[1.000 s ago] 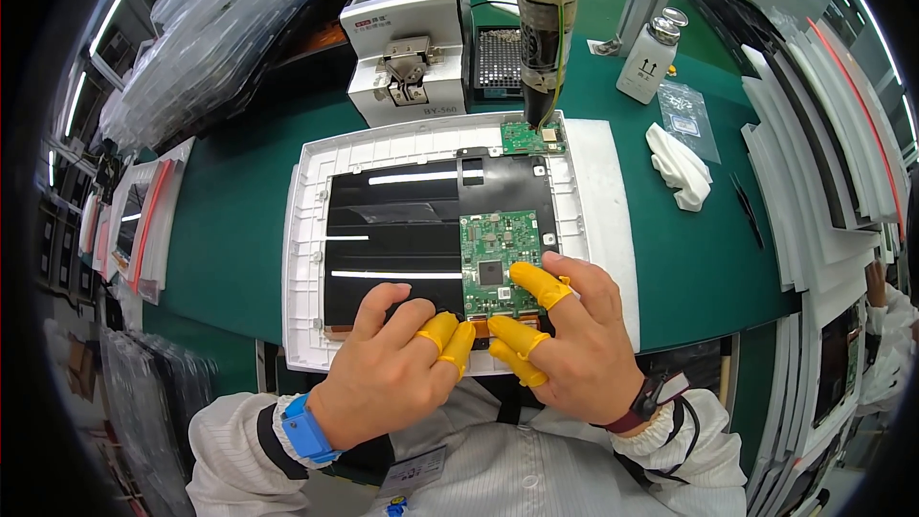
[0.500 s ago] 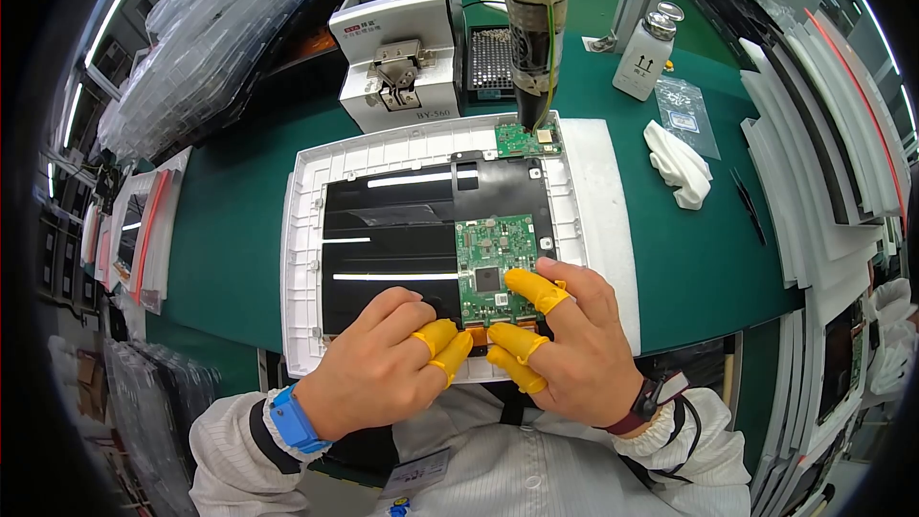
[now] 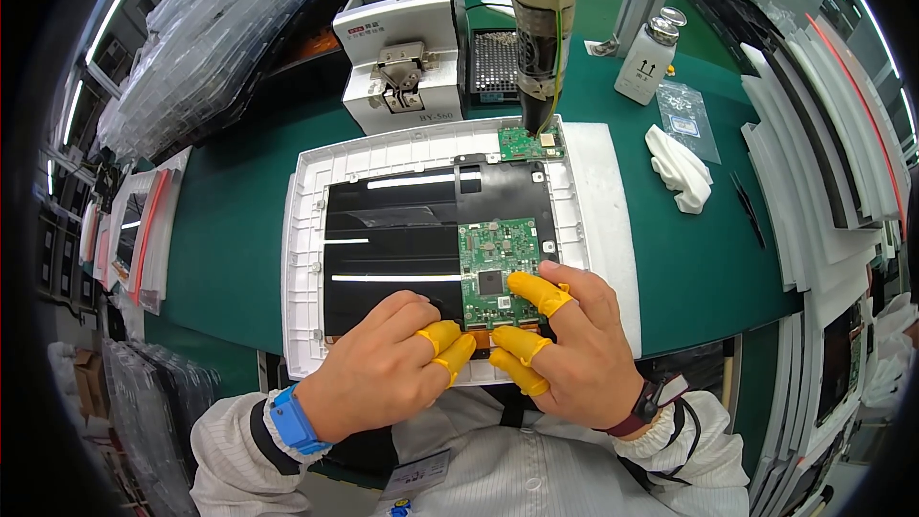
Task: Assembling electronic components by connecting ribbon cables to circuit boards for a tablet-like device on a factory line.
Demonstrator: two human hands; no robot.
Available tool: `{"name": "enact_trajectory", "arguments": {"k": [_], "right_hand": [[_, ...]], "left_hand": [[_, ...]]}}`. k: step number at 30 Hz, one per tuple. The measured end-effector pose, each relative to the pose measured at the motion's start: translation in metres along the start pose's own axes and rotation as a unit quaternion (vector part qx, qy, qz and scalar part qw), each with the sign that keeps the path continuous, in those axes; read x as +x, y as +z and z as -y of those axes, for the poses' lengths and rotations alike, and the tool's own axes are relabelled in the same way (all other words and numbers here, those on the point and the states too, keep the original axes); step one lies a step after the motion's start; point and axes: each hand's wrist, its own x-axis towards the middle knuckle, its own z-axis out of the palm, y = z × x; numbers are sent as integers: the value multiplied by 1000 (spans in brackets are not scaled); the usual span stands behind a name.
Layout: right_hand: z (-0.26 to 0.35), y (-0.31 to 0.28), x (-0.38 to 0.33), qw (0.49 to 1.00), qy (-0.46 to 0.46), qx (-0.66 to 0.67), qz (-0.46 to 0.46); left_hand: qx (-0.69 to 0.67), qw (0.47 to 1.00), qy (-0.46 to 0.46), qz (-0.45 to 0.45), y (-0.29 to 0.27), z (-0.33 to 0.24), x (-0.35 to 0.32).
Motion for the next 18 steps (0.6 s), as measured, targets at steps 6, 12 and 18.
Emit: {"name": "enact_trajectory", "arguments": {"k": [6,12,18], "right_hand": [[-1,2,0,1000,-1,0,-8],[-1,3,-1,1000,3,2,-16],[-2,4,-2,1000,-2,1,-20]], "left_hand": [[28,1000,-4,-8,1,-5,1],[38,999,-4,-8,0,-6,2],[33,999,8,2,-2,-4,3]]}}
